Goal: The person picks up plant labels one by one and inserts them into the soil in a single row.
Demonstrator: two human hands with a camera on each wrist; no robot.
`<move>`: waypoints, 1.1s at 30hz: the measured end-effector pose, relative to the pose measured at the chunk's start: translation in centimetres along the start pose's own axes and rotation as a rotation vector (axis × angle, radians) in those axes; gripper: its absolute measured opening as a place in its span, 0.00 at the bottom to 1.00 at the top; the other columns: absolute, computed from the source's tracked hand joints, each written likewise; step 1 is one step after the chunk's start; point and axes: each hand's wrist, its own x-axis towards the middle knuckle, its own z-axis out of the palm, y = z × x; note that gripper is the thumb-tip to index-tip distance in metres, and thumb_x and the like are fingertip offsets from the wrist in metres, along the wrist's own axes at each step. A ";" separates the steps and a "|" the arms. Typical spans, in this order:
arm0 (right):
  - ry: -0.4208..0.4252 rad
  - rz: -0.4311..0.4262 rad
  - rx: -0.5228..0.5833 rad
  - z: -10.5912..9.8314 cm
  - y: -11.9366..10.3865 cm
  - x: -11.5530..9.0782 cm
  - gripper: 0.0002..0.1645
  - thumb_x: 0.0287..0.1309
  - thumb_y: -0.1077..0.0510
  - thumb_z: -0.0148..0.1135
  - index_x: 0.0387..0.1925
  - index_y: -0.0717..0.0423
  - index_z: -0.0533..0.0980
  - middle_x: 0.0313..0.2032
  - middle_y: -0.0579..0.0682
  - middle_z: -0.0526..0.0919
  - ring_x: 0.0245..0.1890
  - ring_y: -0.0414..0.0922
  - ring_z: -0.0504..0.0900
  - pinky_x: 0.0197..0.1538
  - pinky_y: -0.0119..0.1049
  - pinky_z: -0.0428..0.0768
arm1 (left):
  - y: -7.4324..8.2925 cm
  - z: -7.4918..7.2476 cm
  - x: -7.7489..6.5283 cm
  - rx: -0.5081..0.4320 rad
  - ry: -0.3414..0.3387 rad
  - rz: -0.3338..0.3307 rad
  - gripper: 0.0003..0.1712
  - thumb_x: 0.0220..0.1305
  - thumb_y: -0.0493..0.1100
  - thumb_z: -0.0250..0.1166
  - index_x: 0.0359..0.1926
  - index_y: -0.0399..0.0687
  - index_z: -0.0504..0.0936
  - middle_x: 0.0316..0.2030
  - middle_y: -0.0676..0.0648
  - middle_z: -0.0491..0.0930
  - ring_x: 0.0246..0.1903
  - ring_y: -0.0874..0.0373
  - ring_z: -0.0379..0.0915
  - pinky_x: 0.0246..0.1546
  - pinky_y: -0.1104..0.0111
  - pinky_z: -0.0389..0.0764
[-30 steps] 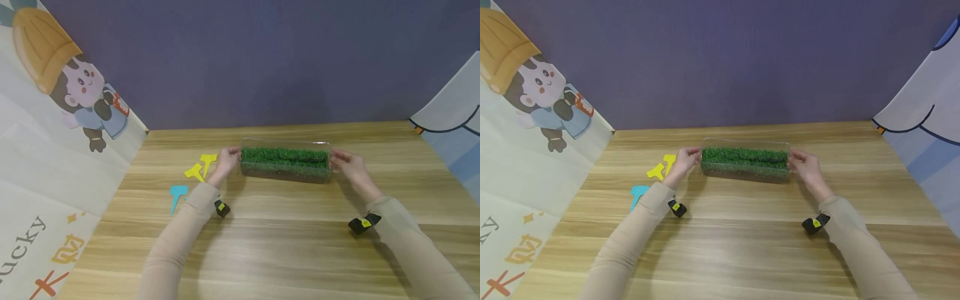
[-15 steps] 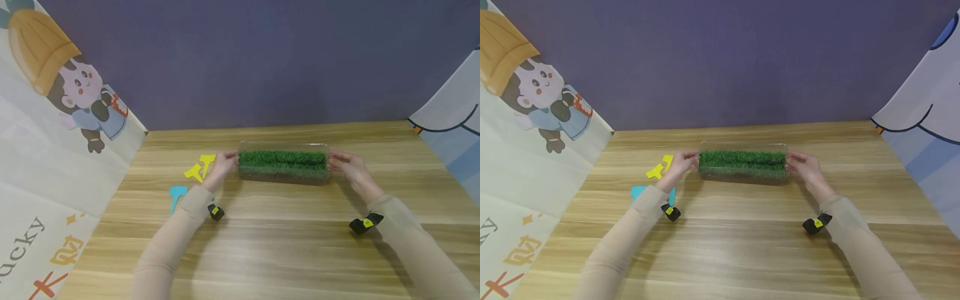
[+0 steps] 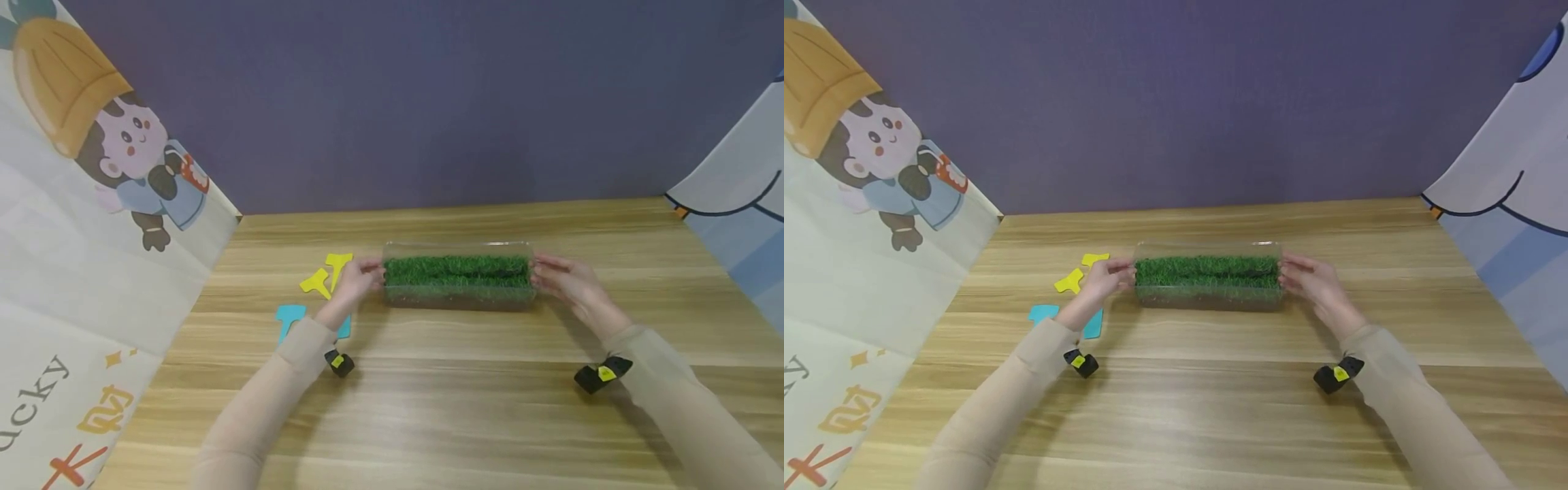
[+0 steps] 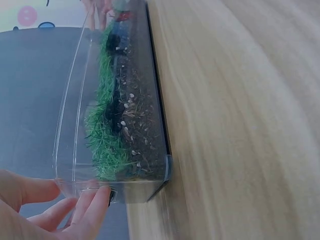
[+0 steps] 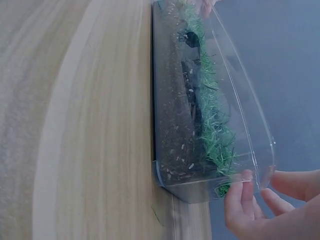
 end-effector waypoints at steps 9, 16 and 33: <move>-0.027 0.034 0.018 -0.1 -0.1 -0.5 0.42 0.54 0.65 0.57 0.63 0.68 0.45 0.36 0.41 0.80 0.37 0.37 0.79 0.45 0.27 0.75 | -0.1 -0.1 -1.1 -0.067 0.012 -0.032 0.20 0.61 0.30 0.51 0.55 0.29 0.67 0.47 0.32 0.72 0.45 0.42 0.72 0.47 0.58 0.74; -0.047 0.054 0.047 0.2 0.5 -1.1 0.40 0.54 0.65 0.57 0.63 0.67 0.46 0.37 0.41 0.81 0.37 0.38 0.79 0.45 0.28 0.76 | -0.6 -0.5 -2.2 -0.070 0.016 -0.035 0.20 0.61 0.32 0.53 0.54 0.28 0.67 0.48 0.32 0.72 0.45 0.42 0.72 0.47 0.57 0.74; -0.055 0.065 0.050 0.7 0.6 -2.1 0.31 0.53 0.64 0.58 0.58 0.61 0.60 0.39 0.42 0.81 0.39 0.39 0.79 0.47 0.29 0.75 | -1.5 -0.7 -3.6 -0.084 0.046 -0.040 0.20 0.60 0.34 0.55 0.54 0.32 0.69 0.48 0.35 0.73 0.43 0.45 0.74 0.45 0.60 0.75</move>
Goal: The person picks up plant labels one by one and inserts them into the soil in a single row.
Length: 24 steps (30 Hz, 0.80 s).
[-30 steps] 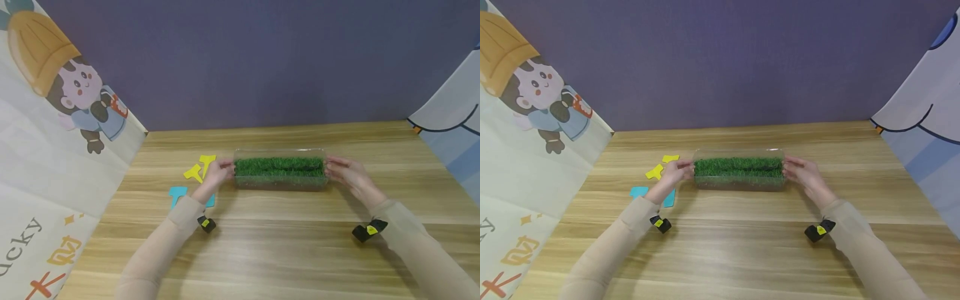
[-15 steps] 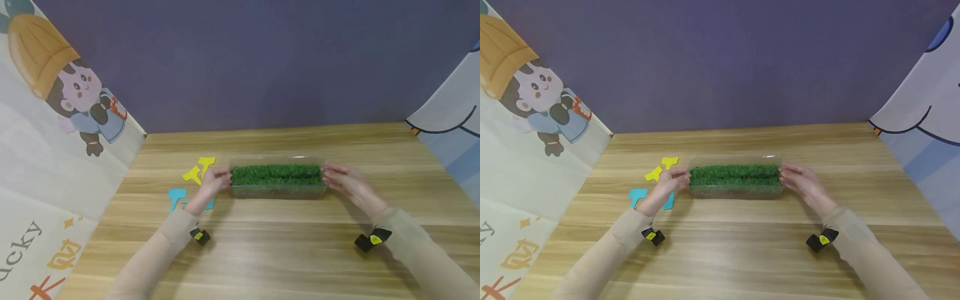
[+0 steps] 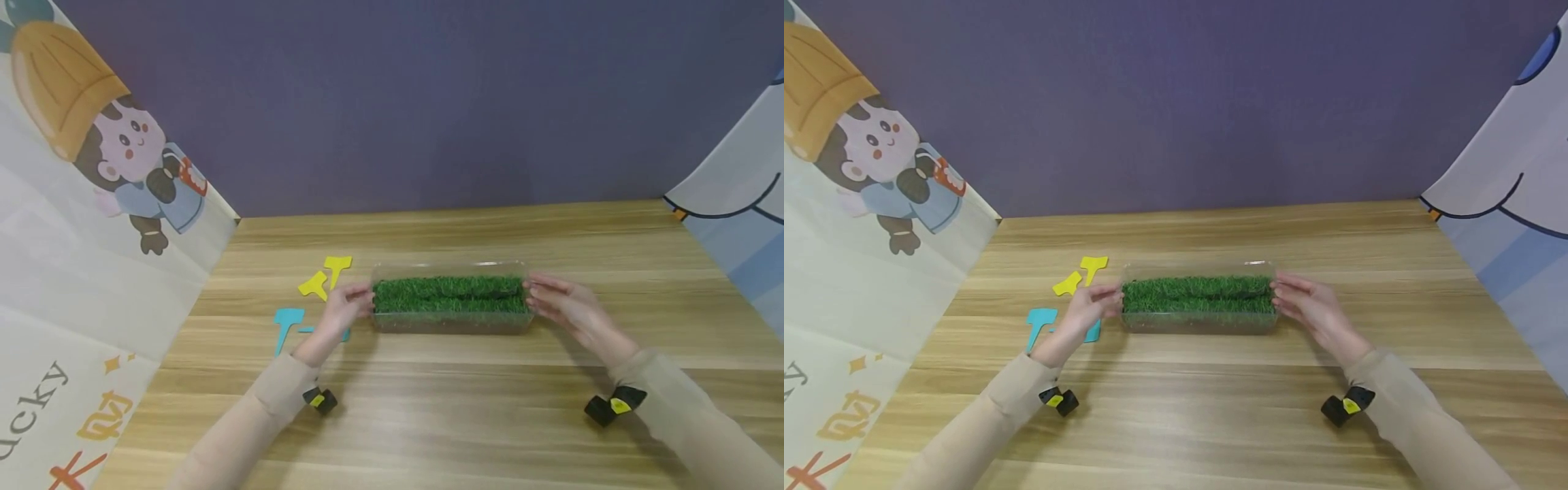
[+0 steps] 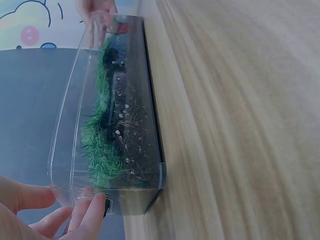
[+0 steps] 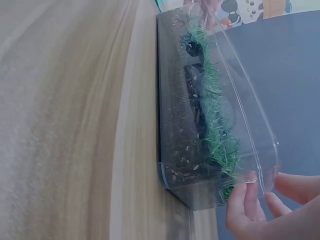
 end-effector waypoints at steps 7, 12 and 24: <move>-0.014 -0.001 0.017 -0.1 -0.2 0.1 0.23 0.53 0.64 0.58 0.52 0.54 0.68 0.39 0.43 0.81 0.38 0.40 0.80 0.46 0.28 0.75 | -0.2 0.1 -0.2 0.017 0.012 0.021 0.19 0.60 0.34 0.54 0.53 0.31 0.69 0.48 0.35 0.73 0.43 0.43 0.73 0.44 0.60 0.76; -0.012 0.010 0.007 -0.1 -0.2 0.1 0.27 0.53 0.64 0.58 0.56 0.56 0.64 0.39 0.43 0.81 0.38 0.40 0.80 0.47 0.29 0.75 | -0.3 0.2 -0.5 0.009 0.033 0.021 0.19 0.60 0.33 0.55 0.52 0.30 0.70 0.46 0.34 0.74 0.42 0.44 0.74 0.42 0.61 0.77; -0.052 -0.028 -0.003 -0.4 -0.2 0.4 0.19 0.54 0.65 0.56 0.49 0.52 0.71 0.40 0.44 0.81 0.39 0.41 0.80 0.47 0.30 0.75 | -0.3 0.4 -1.0 -0.004 0.047 0.019 0.20 0.60 0.34 0.54 0.53 0.30 0.69 0.47 0.34 0.74 0.43 0.42 0.73 0.44 0.60 0.76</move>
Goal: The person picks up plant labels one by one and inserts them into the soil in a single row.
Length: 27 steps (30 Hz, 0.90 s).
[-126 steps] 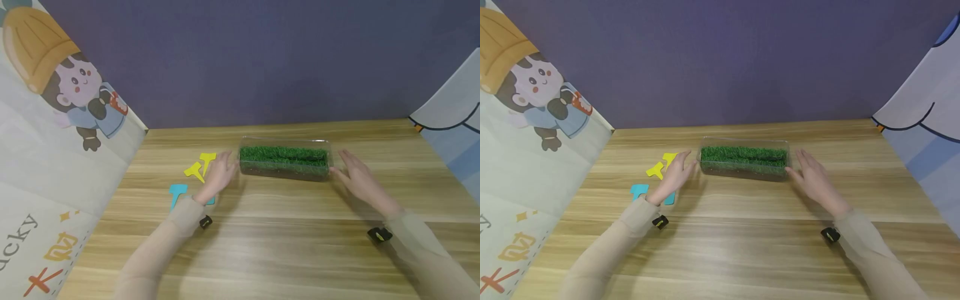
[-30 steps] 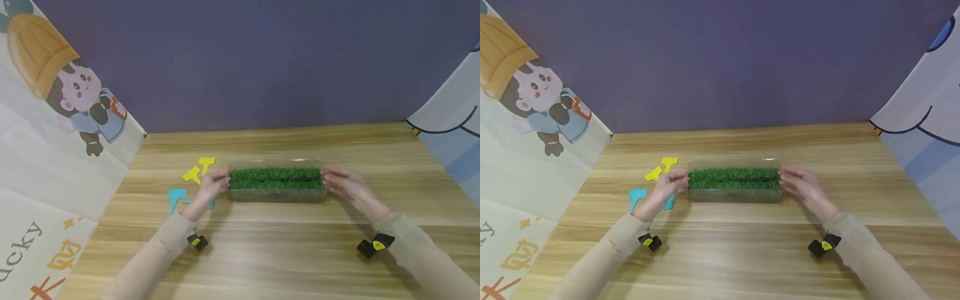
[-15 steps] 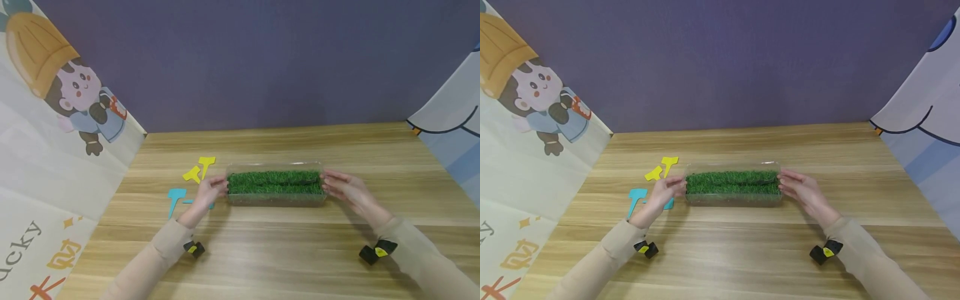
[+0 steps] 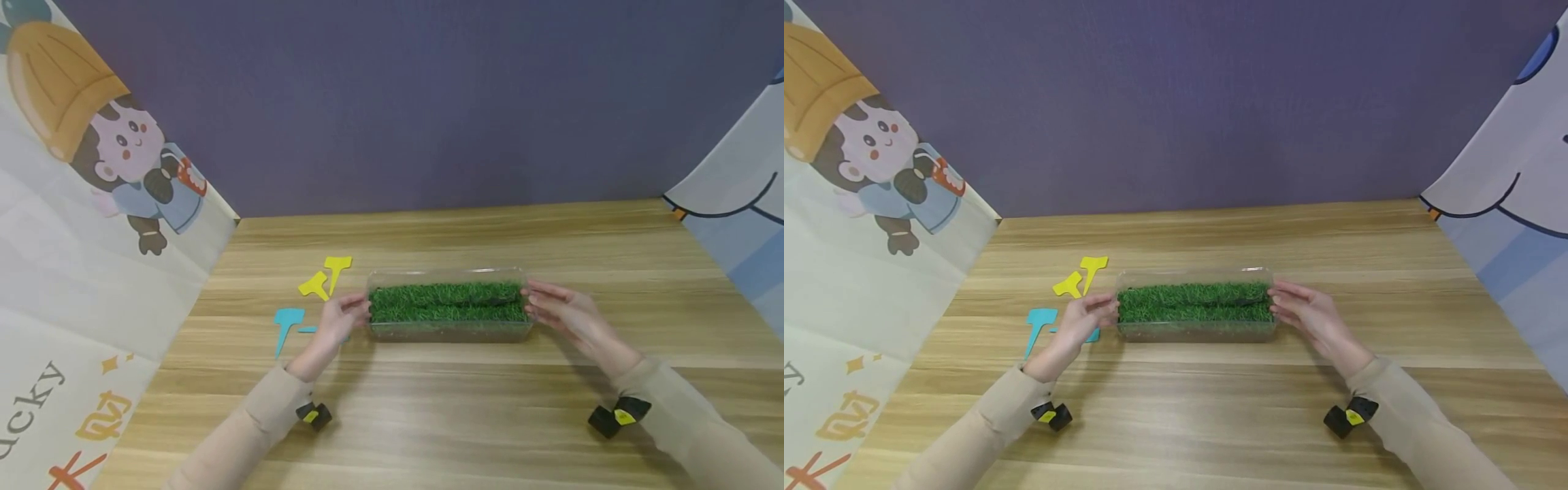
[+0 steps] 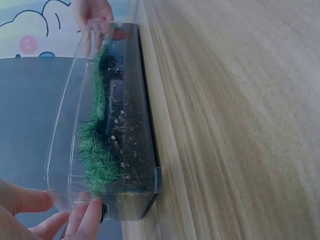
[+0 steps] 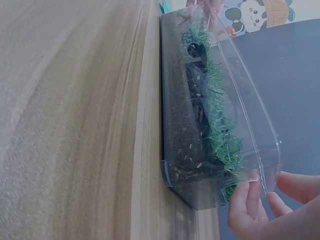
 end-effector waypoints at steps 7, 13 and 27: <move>-0.014 -0.005 0.026 0.0 0.0 0.0 0.16 0.55 0.66 0.55 0.45 0.51 0.74 0.39 0.45 0.81 0.38 0.41 0.80 0.47 0.30 0.75 | 0.1 -0.2 0.1 0.003 -0.015 -0.007 0.19 0.59 0.32 0.55 0.52 0.29 0.69 0.45 0.33 0.74 0.41 0.42 0.74 0.45 0.57 0.75; -0.011 -0.011 0.003 -0.1 0.0 0.1 0.18 0.54 0.67 0.56 0.48 0.52 0.72 0.40 0.44 0.81 0.39 0.41 0.80 0.47 0.31 0.75 | 0.4 -0.9 0.7 0.046 -0.100 0.013 0.20 0.58 0.30 0.55 0.53 0.27 0.67 0.43 0.31 0.73 0.38 0.43 0.75 0.41 0.60 0.78; -0.007 -0.006 0.020 -0.1 0.0 0.1 0.18 0.53 0.66 0.57 0.48 0.54 0.71 0.39 0.44 0.81 0.38 0.42 0.80 0.47 0.31 0.75 | 1.2 -4.2 2.4 0.281 -0.315 0.058 0.20 0.63 0.39 0.51 0.53 0.30 0.69 0.44 0.32 0.74 0.39 0.39 0.73 0.40 0.57 0.77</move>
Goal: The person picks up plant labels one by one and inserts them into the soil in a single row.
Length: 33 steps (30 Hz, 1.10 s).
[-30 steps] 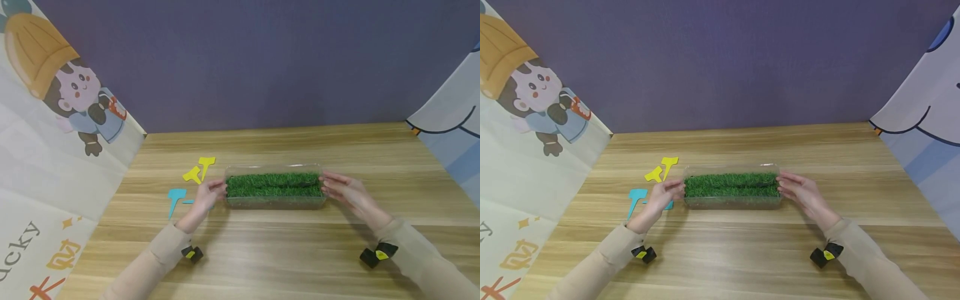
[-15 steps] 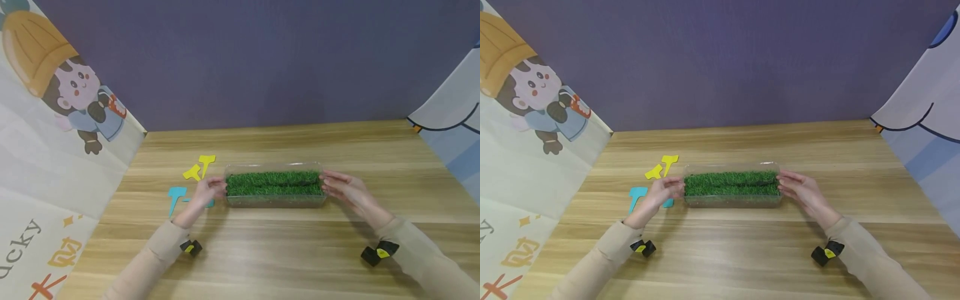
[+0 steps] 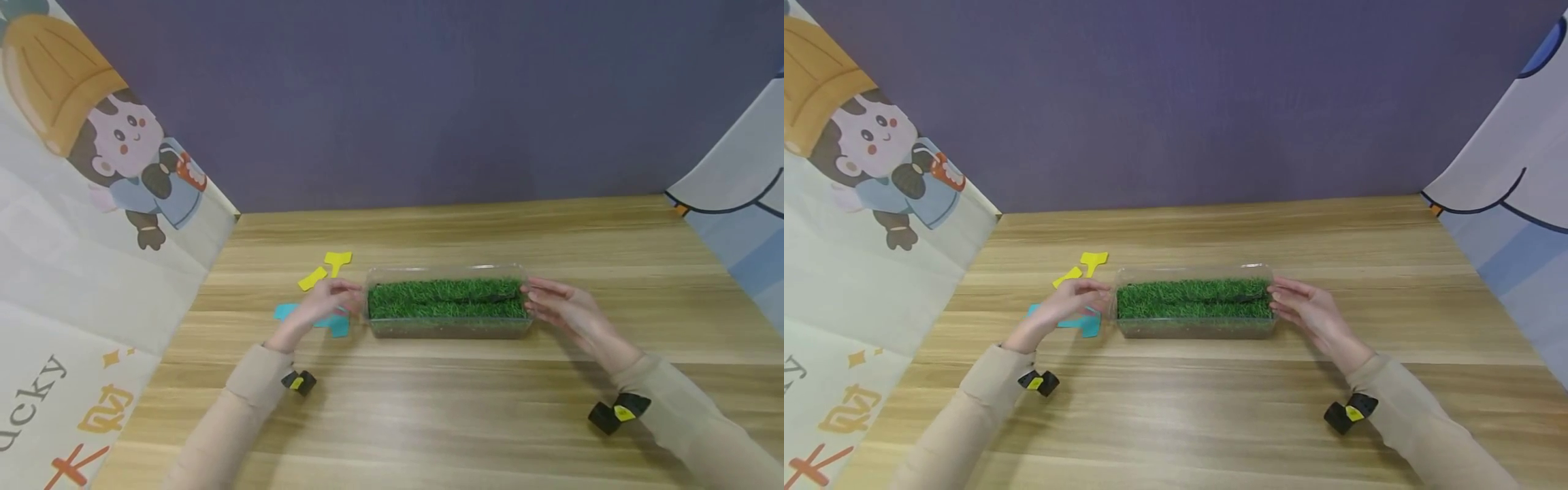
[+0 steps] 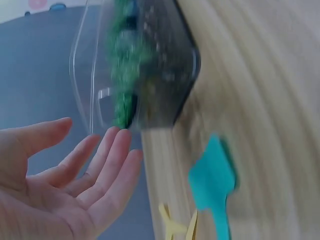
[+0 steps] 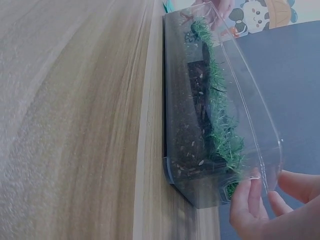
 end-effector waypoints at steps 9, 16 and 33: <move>0.012 0.013 -0.028 0.0 -0.1 -0.1 0.24 0.53 0.64 0.58 0.53 0.56 0.67 0.39 0.43 0.81 0.38 0.40 0.80 0.47 0.30 0.75 | -0.7 -3.0 1.0 0.093 0.023 -0.017 0.22 0.65 0.40 0.49 0.55 0.26 0.65 0.47 0.29 0.71 0.42 0.38 0.73 0.44 0.56 0.75; 0.021 0.004 -0.020 0.0 0.1 -0.1 0.18 0.53 0.64 0.58 0.47 0.52 0.72 0.38 0.43 0.81 0.38 0.40 0.80 0.46 0.29 0.76 | -1.3 -5.0 1.5 0.180 0.040 -0.023 0.24 0.63 0.39 0.52 0.56 0.27 0.64 0.50 0.29 0.69 0.42 0.37 0.71 0.45 0.55 0.75; 0.016 -0.002 0.002 -0.1 0.2 0.0 0.14 0.53 0.65 0.57 0.42 0.49 0.75 0.38 0.44 0.81 0.38 0.41 0.80 0.45 0.29 0.76 | -1.9 -6.8 2.9 0.507 0.059 -0.057 0.23 0.57 0.39 0.58 0.50 0.28 0.70 0.44 0.31 0.73 0.42 0.42 0.71 0.41 0.57 0.75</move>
